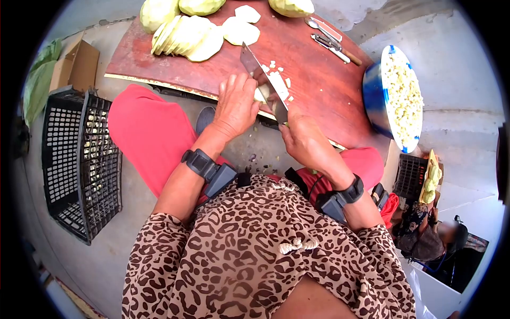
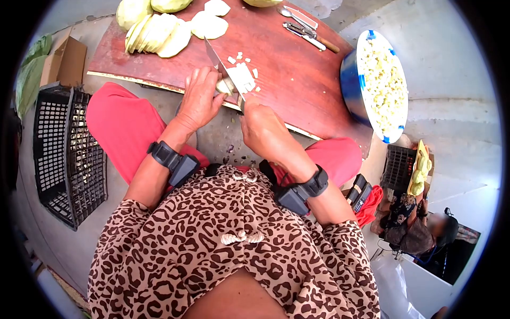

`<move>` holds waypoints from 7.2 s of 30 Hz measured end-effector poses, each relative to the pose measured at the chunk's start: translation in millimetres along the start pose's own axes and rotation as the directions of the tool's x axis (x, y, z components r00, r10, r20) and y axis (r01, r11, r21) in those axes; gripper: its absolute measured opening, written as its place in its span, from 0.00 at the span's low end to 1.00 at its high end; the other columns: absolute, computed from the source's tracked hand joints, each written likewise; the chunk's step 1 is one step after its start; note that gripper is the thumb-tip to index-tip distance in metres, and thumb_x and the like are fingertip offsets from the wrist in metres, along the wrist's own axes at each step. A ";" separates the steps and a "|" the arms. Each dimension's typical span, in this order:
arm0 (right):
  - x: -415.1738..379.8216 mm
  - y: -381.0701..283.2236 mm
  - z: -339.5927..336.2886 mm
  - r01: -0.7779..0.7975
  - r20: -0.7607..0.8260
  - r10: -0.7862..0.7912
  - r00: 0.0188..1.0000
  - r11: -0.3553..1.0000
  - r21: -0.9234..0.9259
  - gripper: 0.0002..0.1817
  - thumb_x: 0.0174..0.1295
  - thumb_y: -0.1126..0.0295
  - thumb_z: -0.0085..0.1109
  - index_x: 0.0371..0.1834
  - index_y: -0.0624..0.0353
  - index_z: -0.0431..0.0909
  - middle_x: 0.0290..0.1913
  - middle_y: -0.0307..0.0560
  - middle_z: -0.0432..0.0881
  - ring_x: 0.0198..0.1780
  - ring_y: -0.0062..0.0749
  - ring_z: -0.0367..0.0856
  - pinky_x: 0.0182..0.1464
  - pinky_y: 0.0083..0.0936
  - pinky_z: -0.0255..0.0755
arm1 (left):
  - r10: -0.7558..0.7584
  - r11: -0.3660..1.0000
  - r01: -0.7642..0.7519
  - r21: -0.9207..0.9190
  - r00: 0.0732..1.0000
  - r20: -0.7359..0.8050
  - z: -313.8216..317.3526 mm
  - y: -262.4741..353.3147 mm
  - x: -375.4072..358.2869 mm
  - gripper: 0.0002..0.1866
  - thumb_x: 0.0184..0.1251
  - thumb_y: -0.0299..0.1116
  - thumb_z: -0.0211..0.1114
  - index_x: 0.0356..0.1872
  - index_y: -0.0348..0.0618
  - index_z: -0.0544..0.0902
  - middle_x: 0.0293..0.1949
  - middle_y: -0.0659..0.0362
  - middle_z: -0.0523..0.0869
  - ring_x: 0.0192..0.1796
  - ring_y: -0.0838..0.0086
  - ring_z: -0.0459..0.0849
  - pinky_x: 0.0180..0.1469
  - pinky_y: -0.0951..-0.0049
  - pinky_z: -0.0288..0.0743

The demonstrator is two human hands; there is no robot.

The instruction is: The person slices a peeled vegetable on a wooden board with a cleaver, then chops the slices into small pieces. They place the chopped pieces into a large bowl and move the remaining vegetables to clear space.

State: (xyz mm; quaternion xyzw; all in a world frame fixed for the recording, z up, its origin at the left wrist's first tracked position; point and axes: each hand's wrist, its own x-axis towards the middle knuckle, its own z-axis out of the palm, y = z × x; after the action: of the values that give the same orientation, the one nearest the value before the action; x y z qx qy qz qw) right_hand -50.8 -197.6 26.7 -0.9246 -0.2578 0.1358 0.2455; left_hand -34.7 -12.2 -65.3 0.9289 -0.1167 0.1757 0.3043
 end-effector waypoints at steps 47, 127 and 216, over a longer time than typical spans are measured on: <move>-6.7 46.3 17.1 -0.077 -0.162 0.175 0.971 0.872 0.483 0.15 0.68 0.72 0.59 0.52 0.65 0.67 0.27 0.52 0.80 0.27 0.37 0.80 0.30 0.35 0.72 | -0.026 0.999 0.031 0.037 0.991 -0.129 8.3 -9.1 3.9 0.22 0.50 0.34 0.76 0.48 0.45 0.80 0.45 0.57 0.76 0.52 0.59 0.73 0.55 0.57 0.65; -12.0 75.5 71.9 -0.138 0.036 0.387 0.921 0.239 0.961 0.11 0.68 0.72 0.60 0.50 0.61 0.72 0.28 0.39 0.75 0.20 0.19 0.72 0.22 0.18 0.69 | 0.055 0.995 -0.053 0.083 0.998 -0.019 55.7 17.3 67.8 0.40 0.58 0.57 0.69 0.64 0.37 0.74 0.68 0.39 0.68 0.71 0.46 0.64 0.72 0.51 0.55; -76.6 228.0 -214.2 -0.659 -0.812 0.324 0.484 0.746 -0.096 0.08 0.62 0.75 0.51 0.42 0.66 0.70 0.37 0.69 0.83 0.44 0.66 0.83 0.46 0.54 0.75 | -0.138 0.584 0.246 -0.774 0.969 0.204 97.8 140.6 141.0 0.17 0.68 0.37 0.67 0.48 0.33 0.82 0.42 0.56 0.87 0.45 0.74 0.84 0.51 0.72 0.77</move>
State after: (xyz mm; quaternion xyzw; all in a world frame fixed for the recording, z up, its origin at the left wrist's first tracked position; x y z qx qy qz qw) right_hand 60.0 -491.6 97.2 -0.9559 0.1298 -0.2493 0.0855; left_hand 73.2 -197.7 -9.1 0.7132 -0.0995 0.0150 0.6937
